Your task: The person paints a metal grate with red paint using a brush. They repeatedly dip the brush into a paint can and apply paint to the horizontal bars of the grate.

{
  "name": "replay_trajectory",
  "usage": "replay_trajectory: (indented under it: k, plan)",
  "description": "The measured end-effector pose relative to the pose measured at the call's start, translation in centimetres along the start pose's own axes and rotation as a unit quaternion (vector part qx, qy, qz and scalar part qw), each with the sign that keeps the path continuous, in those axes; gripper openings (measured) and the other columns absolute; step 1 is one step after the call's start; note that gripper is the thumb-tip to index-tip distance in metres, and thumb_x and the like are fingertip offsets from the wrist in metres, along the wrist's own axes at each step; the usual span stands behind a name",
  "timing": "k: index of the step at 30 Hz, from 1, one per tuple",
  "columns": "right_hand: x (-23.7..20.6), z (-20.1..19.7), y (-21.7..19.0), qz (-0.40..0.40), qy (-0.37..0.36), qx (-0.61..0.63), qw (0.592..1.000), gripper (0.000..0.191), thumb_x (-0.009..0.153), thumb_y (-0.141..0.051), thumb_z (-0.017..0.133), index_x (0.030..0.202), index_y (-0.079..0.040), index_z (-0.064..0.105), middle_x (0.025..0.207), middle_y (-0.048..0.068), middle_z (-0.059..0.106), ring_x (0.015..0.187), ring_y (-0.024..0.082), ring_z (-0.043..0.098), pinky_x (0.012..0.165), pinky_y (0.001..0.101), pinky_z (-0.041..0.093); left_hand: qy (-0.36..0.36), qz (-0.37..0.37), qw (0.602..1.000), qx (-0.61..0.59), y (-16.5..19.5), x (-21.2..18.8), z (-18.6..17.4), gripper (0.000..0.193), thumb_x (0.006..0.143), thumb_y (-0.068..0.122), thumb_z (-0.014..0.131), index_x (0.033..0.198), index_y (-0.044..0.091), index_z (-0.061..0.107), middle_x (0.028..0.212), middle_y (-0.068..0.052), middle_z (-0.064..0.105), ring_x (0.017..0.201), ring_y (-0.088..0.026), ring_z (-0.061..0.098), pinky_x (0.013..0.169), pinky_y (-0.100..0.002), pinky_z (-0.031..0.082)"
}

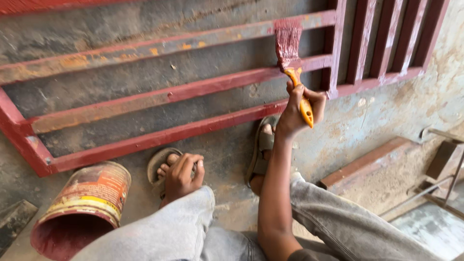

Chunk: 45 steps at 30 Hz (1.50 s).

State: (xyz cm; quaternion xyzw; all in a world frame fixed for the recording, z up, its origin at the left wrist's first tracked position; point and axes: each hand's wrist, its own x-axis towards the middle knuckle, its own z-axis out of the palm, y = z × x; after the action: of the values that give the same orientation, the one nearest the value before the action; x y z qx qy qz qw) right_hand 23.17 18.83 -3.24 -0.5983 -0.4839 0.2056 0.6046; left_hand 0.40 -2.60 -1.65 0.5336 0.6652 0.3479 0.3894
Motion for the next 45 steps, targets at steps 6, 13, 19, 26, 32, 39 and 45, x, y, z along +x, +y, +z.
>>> replay_trajectory:
  k: [6, 13, 19, 26, 32, 39, 45]
  plan:
    - [3.1, -0.6, 1.0, -0.038, 0.034, 0.035, 0.998, 0.016, 0.098, 0.009, 0.066, 0.092, 0.007, 0.051, 0.091, 0.017, 0.068, 0.086, 0.026, 0.076, 0.082, 0.0377, 0.070, 0.018, 0.010, 1.000, 0.016, 0.2, -0.3, -0.2, 0.007, 0.093, 0.005, 0.065, 0.099, 0.002, 0.066, 0.090, -0.012, 0.068, 0.080, -0.028, 0.067, 0.073, -0.038, 0.052]
    - [3.7, -2.3, 0.4, 0.030, -0.001, -0.009, 1.000, 0.016, 0.097, 0.009, 0.067, 0.090, 0.003, 0.053, 0.092, 0.016, 0.067, 0.084, 0.026, 0.078, 0.079, 0.0367, 0.070, 0.005, 0.002, 1.000, 0.015, 0.1, -0.3, -0.2, 0.006, 0.094, 0.003, 0.065, 0.099, 0.000, 0.065, 0.088, -0.012, 0.068, 0.077, -0.027, 0.067, 0.070, -0.037, 0.052]
    - [6.8, -2.2, 1.7, -0.051, 0.014, -0.011, 0.999, 0.020, 0.096, 0.013, 0.072, 0.090, 0.006, 0.054, 0.091, 0.016, 0.066, 0.085, 0.025, 0.074, 0.077, 0.0353, 0.068, 0.003, -0.003, 1.000, 0.017, 0.1, -0.4, -0.2, 0.006, 0.094, 0.003, 0.065, 0.099, 0.001, 0.065, 0.087, -0.012, 0.068, 0.076, -0.027, 0.066, 0.069, -0.037, 0.052]
    - [7.7, -3.6, 1.2, -0.016, -0.008, -0.039, 0.999, 0.020, 0.095, 0.007, 0.070, 0.085, 0.004, 0.053, 0.091, 0.014, 0.066, 0.084, 0.023, 0.077, 0.077, 0.0346, 0.070, 0.014, 0.003, 0.999, 0.029, 0.4, -0.4, -0.1, 0.006, 0.094, 0.002, 0.065, 0.100, 0.001, 0.065, 0.087, -0.011, 0.067, 0.077, -0.027, 0.066, 0.071, -0.037, 0.052]
    - [8.7, -4.1, 1.5, -0.006, -0.024, -0.026, 0.999, 0.020, 0.097, 0.006, 0.073, 0.086, 0.003, 0.056, 0.091, 0.017, 0.070, 0.086, 0.025, 0.078, 0.079, 0.0357, 0.069, 0.006, -0.020, 1.000, 0.014, 0.3, -0.4, -0.1, 0.006, 0.094, 0.003, 0.066, 0.100, 0.002, 0.066, 0.086, -0.011, 0.068, 0.076, -0.026, 0.066, 0.069, -0.037, 0.052]
    - [8.0, -4.6, 1.2, 0.035, 0.046, 0.016, 0.998, 0.019, 0.093, 0.005, 0.072, 0.086, 0.002, 0.055, 0.089, 0.016, 0.069, 0.081, 0.027, 0.079, 0.074, 0.0360, 0.072, 0.049, 0.000, 0.998, 0.042, 0.8, -0.3, -0.1, 0.006, 0.094, 0.003, 0.067, 0.100, 0.003, 0.066, 0.089, -0.010, 0.068, 0.078, -0.025, 0.064, 0.071, -0.036, 0.050]
    - [6.5, -4.3, 1.3, 0.082, -0.030, 0.003, 0.996, 0.019, 0.097, 0.002, 0.072, 0.090, 0.003, 0.055, 0.094, 0.016, 0.069, 0.083, 0.024, 0.076, 0.079, 0.0343, 0.070, 0.046, 0.008, 0.996, 0.072, 0.6, 0.0, -0.2, 0.005, 0.091, 0.003, 0.068, 0.095, 0.004, 0.067, 0.081, -0.008, 0.067, 0.072, -0.025, 0.061, 0.067, -0.039, 0.046]
